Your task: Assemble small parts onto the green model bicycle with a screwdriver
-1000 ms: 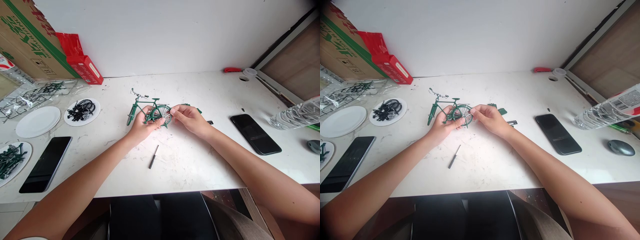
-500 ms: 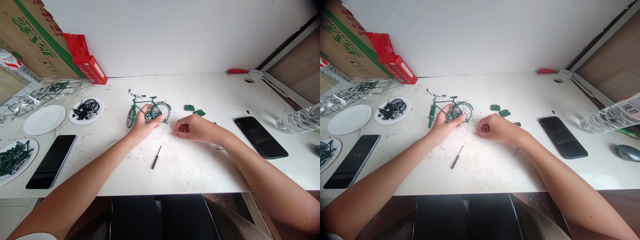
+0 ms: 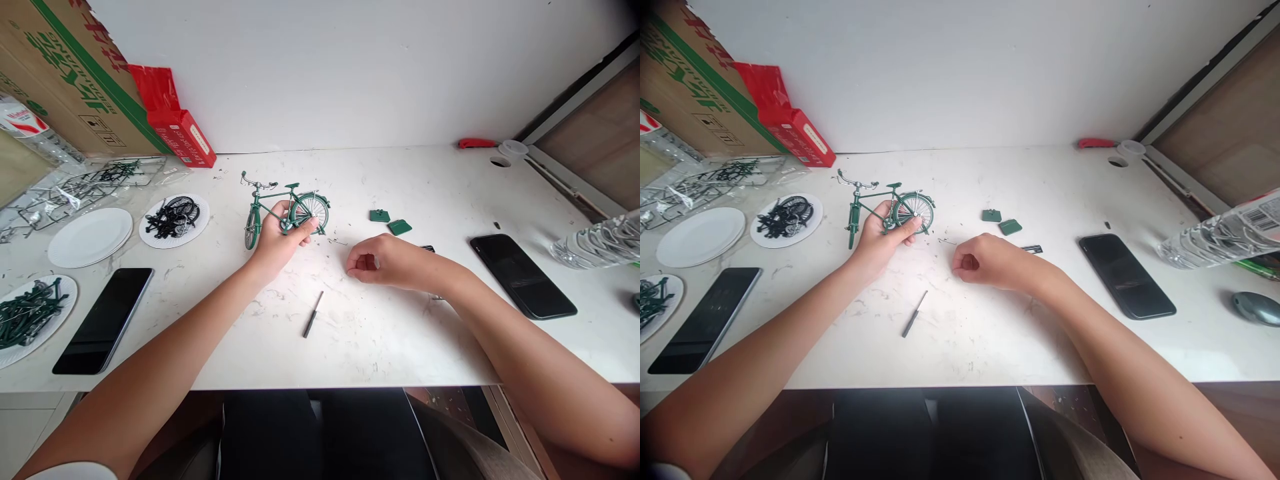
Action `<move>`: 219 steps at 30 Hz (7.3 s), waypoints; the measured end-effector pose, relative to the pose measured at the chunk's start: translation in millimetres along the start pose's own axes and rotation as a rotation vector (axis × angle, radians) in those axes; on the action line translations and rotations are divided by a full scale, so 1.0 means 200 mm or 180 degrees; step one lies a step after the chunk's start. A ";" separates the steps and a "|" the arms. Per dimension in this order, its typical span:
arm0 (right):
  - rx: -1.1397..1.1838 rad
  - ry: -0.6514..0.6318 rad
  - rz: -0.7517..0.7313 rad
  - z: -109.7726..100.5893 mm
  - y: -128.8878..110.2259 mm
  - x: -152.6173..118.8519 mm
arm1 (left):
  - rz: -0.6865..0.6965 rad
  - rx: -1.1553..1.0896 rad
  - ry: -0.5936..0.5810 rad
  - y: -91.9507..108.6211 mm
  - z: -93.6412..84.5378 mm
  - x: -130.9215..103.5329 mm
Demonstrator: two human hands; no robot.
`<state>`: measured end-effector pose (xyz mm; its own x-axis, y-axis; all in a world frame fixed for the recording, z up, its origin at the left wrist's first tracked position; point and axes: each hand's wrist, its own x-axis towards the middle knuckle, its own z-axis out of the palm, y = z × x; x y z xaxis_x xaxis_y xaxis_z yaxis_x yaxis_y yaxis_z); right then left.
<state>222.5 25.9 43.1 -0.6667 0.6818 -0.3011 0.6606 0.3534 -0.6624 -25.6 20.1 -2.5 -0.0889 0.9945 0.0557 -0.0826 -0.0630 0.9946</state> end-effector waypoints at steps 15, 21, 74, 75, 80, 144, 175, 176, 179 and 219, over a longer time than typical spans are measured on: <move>0.0016 0.1197 -0.0693 0.10 0.04 0.09 | -0.0007 -0.0056 0.0227 -0.01 -0.03 0.04; -0.0074 0.1377 -0.0640 0.13 0.03 0.15 | -0.0016 0.0015 0.0221 -0.01 -0.02 0.02; 0.0036 0.2365 -0.1428 0.15 0.05 0.12 | -0.0289 0.0204 -0.0729 0.04 0.07 -0.12; 0.0046 0.2366 -0.1465 0.15 0.05 0.13 | -0.0277 0.0226 -0.0736 0.03 0.07 -0.12; 0.0057 0.2234 -0.1416 0.14 0.06 0.13 | -0.0155 0.0392 -0.0809 -0.01 0.05 -0.11; 0.1387 0.1704 -0.0933 0.11 0.09 0.13 | -0.0444 0.0178 -0.0930 0.02 0.07 -0.13; 0.1420 0.1613 -0.0774 0.13 0.10 0.15 | -0.0491 0.0250 -0.0867 0.00 0.07 -0.12; 0.1419 0.1649 -0.0795 0.13 0.10 0.15 | -0.0469 0.0275 -0.0875 0.01 0.08 -0.12; 0.1367 0.2003 -0.0824 0.15 0.09 0.15 | -0.0392 0.0325 -0.0847 0.01 0.07 -0.12; 0.1021 0.2724 -0.1601 0.20 0.04 0.11 | -0.0413 0.0260 -0.0603 0.00 0.06 -0.09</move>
<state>200.0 18.5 4.1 -0.2894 0.7734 0.5640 0.1680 0.6211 -0.7655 -12.7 2.9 -2.2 0.1056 0.9923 -0.0651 -0.0001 0.0655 0.9979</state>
